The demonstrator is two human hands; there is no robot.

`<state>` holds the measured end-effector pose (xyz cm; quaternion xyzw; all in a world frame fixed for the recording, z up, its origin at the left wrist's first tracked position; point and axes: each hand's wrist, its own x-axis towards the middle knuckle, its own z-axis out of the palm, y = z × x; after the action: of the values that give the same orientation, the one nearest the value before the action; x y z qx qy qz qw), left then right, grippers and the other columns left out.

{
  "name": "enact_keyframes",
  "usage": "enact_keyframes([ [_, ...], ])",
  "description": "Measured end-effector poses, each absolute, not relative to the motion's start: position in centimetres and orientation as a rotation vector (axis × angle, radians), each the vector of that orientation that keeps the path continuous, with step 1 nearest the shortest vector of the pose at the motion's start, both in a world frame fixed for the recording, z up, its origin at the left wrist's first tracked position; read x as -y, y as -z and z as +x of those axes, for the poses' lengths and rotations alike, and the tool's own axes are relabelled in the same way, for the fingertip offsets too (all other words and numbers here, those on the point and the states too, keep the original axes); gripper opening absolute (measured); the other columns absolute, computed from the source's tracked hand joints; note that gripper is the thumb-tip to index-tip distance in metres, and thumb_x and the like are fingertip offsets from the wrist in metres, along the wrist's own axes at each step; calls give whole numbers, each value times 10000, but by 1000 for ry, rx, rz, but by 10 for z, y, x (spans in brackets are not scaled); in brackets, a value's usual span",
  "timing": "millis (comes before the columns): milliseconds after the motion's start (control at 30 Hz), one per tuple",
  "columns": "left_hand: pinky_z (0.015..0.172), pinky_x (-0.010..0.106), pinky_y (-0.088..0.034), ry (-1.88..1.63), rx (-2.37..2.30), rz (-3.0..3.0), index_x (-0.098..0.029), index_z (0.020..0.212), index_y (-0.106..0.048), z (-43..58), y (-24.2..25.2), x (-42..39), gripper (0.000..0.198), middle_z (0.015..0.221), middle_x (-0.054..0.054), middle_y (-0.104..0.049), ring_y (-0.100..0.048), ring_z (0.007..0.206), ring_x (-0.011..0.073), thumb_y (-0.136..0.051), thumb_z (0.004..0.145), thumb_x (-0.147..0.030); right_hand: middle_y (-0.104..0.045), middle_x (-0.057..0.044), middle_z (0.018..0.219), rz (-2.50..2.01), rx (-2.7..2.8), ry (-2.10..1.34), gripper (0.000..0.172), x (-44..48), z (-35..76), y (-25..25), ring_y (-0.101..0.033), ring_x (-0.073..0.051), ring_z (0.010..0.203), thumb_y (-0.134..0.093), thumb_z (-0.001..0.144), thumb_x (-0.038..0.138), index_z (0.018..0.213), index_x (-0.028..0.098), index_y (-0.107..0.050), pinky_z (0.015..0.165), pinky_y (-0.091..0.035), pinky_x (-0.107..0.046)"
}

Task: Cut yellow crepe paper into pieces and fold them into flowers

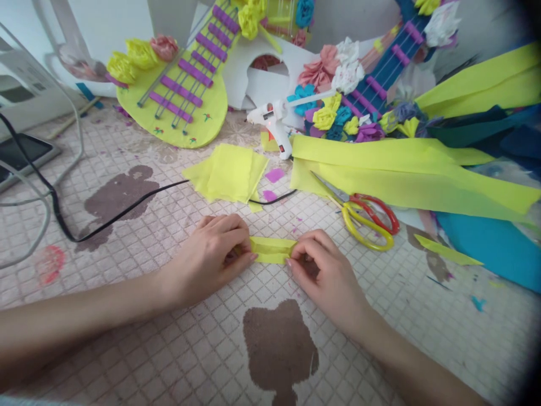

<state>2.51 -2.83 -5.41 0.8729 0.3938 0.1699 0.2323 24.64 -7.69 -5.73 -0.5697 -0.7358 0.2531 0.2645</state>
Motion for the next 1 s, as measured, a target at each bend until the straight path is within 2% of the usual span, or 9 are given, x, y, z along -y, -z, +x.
enact_keyframes([
  [233, 764, 337, -354, -465, -1087, 2401, -168, 753, -541, 27, 55, 28, 96, 896, 15, -565, -523, 793, 140, -520, 838, -207, -490, -24, 850, -1519, 1973, -714, 83, 77, 247, 56, -518, -124, 746, -502, 860, 148, 790, 190, -514, 637, -449, -259],
  [1000, 755, 343, -357, -470, -1137, 2401, -164, 710, -535, 30, 54, 28, 71, 848, 10, -576, -529, 760, 140, -540, 780, -158, -486, -27, 831, -1531, 2001, -592, 116, 77, 245, 62, -515, -142, 736, -499, 830, 114, 763, 207, -483, 627, -455, -279],
])
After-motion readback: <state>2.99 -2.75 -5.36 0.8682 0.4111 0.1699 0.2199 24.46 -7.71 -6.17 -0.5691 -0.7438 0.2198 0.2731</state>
